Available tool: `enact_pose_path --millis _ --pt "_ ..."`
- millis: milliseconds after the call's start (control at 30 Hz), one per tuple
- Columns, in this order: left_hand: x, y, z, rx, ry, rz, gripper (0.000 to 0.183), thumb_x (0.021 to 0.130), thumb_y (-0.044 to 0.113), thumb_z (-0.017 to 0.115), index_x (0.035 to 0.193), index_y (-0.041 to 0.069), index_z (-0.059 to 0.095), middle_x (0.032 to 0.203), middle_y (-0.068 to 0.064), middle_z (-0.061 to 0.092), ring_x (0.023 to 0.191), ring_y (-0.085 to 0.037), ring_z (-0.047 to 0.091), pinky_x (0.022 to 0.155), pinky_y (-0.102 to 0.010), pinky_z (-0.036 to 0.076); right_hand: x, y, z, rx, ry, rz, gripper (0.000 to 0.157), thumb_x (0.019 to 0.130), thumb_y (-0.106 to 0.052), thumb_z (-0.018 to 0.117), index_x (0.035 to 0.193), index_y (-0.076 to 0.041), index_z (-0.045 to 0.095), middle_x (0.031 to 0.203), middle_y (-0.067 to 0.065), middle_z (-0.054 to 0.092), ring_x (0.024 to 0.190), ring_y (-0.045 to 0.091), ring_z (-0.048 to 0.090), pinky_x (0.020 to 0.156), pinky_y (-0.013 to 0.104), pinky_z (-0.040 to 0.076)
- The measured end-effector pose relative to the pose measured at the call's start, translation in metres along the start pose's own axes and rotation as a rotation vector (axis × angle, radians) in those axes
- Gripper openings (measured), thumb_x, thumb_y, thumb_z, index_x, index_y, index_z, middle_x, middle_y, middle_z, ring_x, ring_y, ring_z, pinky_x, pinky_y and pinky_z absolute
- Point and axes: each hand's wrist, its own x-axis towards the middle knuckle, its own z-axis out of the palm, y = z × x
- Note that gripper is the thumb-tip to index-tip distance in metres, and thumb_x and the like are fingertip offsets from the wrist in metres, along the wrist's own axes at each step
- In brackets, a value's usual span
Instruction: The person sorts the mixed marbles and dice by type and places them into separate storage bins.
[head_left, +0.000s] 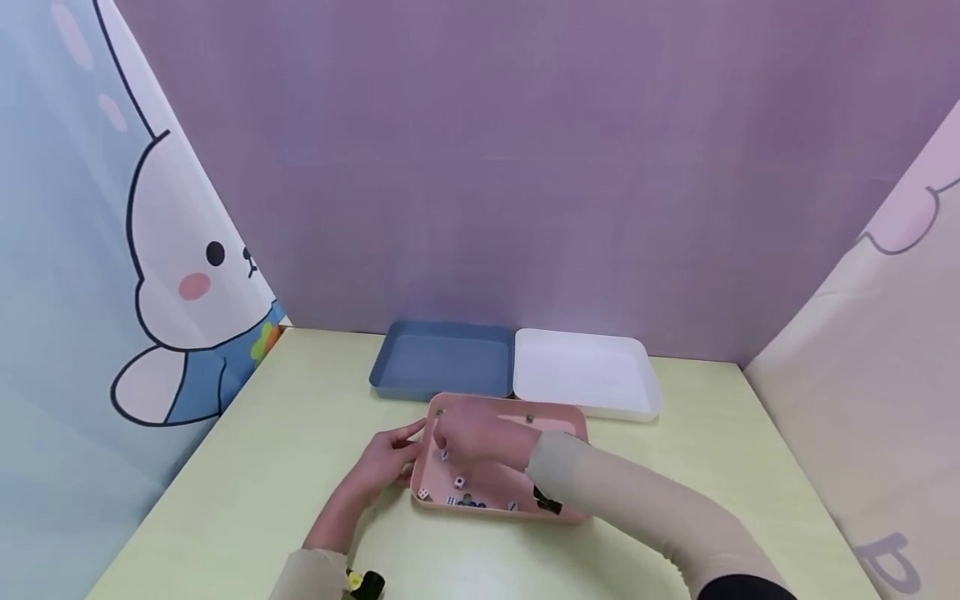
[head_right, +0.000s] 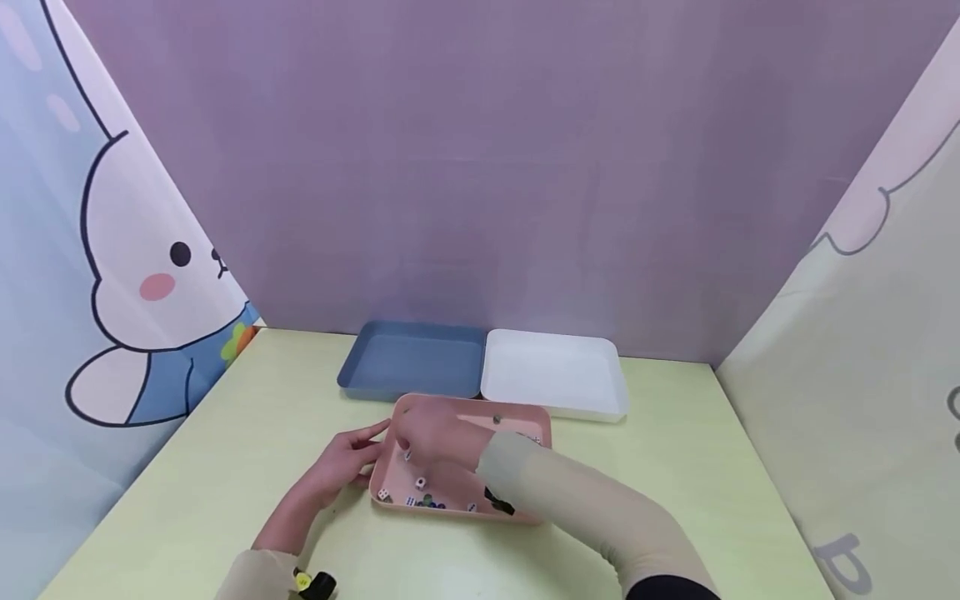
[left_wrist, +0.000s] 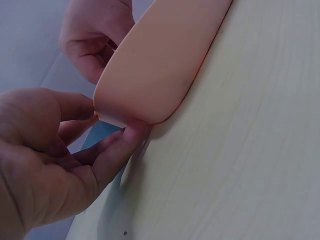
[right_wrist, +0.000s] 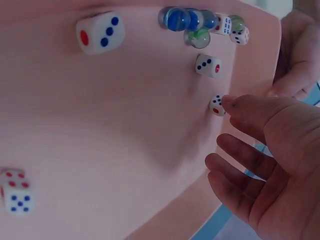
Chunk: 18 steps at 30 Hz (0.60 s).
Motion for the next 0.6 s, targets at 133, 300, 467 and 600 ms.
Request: enact_pose_path --millis 133,300,467,600 --pt "-0.003 -0.002 0.000 -0.024 -0.011 -0.008 0.049 0.098 0.014 0.058 0.146 0.012 0.046 0.121 -0.022 0.062 0.093 -0.028 0.066 0.061 -0.040 0.057 0.005 -0.003 0.006 -0.069 0.015 -0.040 0.030 0.075 -0.001 0.073 0.061 -0.024 0.059 0.060 -0.012 0.037 0.053 0.009 0.026 0.049 0.023 0.027" --pt "-0.002 0.000 0.000 -0.013 0.006 -0.016 0.048 0.098 0.013 0.058 0.145 0.014 0.048 0.120 -0.021 0.063 0.093 -0.027 0.066 0.061 -0.039 0.056 0.011 -0.002 0.012 -0.181 0.053 -0.069 0.037 0.074 -0.001 0.063 0.054 -0.023 0.040 0.056 -0.007 0.021 0.051 0.013 0.013 0.047 0.027 0.017" --pt "-0.002 0.001 0.001 0.003 0.025 -0.026 0.047 0.098 0.011 0.058 0.144 0.014 0.050 0.118 -0.019 0.063 0.092 -0.025 0.065 0.060 -0.037 0.056 0.010 -0.002 0.009 -0.165 0.048 -0.088 0.031 0.070 -0.005 0.070 0.054 -0.024 0.051 0.063 -0.013 0.044 0.053 0.009 0.027 0.046 0.023 0.025" --pt "-0.003 0.003 -0.001 -0.005 0.013 -0.028 0.048 0.098 0.012 0.057 0.145 0.016 0.048 0.118 -0.018 0.064 0.091 -0.024 0.065 0.060 -0.036 0.055 -0.001 -0.001 -0.001 -0.050 0.028 -0.046 0.025 0.078 -0.004 0.071 0.066 -0.025 0.066 0.079 -0.012 0.054 0.056 0.008 0.039 0.046 0.022 0.032"
